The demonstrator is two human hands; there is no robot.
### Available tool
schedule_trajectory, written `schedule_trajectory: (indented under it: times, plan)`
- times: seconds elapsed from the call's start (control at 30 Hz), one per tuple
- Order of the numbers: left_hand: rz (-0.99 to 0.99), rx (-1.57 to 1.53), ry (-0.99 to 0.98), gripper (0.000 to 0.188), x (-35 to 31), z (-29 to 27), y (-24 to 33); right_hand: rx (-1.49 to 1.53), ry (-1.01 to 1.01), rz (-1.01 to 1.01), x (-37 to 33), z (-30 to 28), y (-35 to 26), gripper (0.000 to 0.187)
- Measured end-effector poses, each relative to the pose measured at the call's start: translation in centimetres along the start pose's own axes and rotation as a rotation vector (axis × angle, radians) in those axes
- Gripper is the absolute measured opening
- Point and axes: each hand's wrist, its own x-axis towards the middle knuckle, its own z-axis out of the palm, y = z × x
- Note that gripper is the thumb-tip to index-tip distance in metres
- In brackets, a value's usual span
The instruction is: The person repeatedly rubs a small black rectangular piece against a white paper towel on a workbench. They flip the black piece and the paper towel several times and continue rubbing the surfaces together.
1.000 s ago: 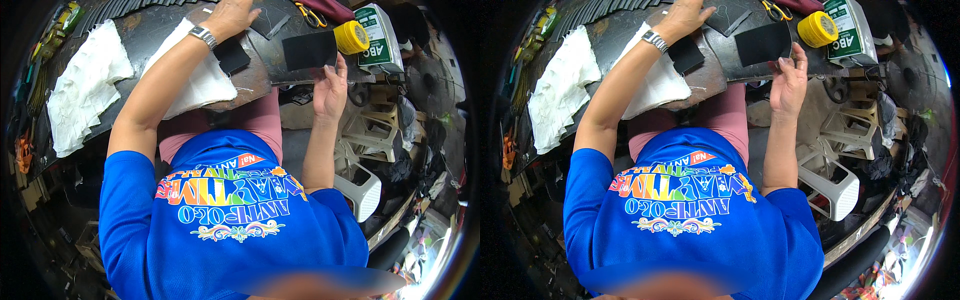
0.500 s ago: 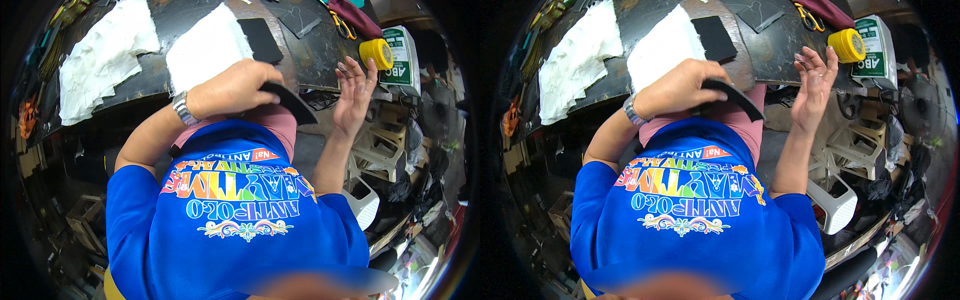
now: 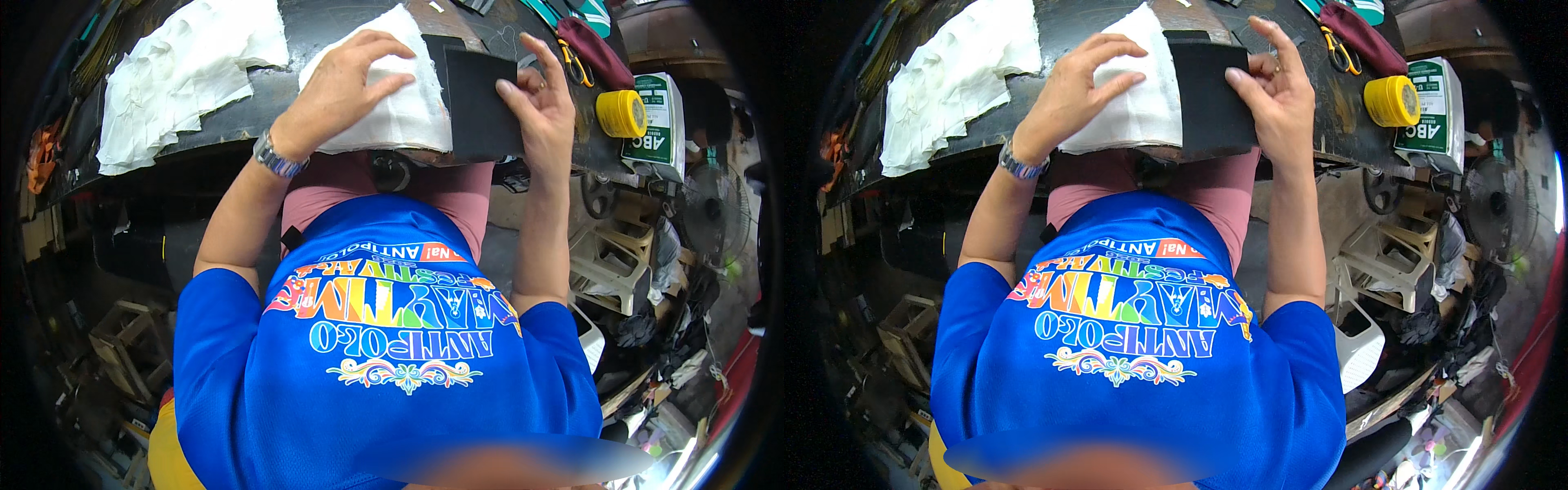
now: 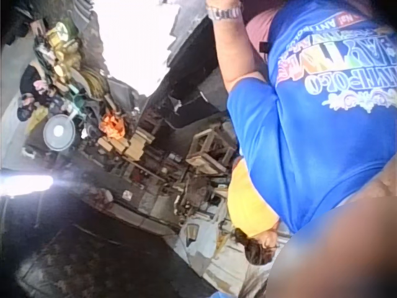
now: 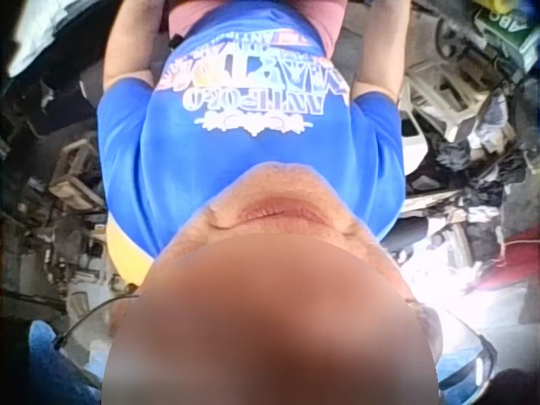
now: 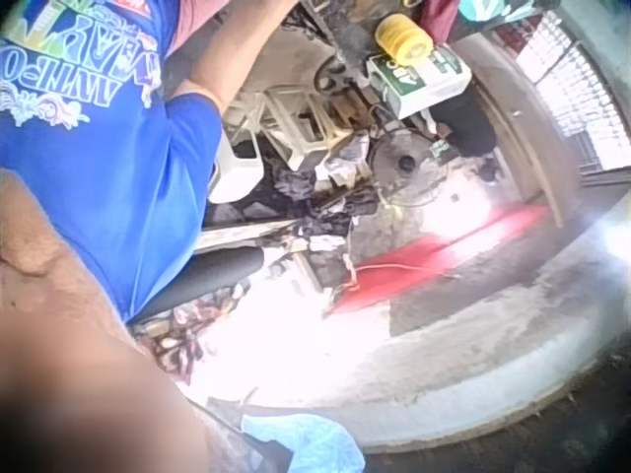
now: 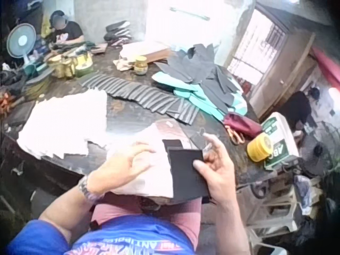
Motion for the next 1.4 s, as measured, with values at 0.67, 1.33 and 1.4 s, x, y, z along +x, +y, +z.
schedule_trajectory:
  times: [0.67,1.33,1.4]
  plan:
    - [0.068,0.34,0.028,0.057,0.4,2.2,-3.3,-0.182,-0.029,0.139,5.7,0.9,5.1,0.058]
    - [0.121,0.25,0.069,0.065,-0.5,1.0,-2.6,0.346,0.119,-0.011,1.2,-1.2,2.2,0.059]
    - [0.144,0.207,0.088,0.07,-0.7,0.5,-1.6,0.375,0.109,-0.011,0.5,-1.1,1.8,0.059]
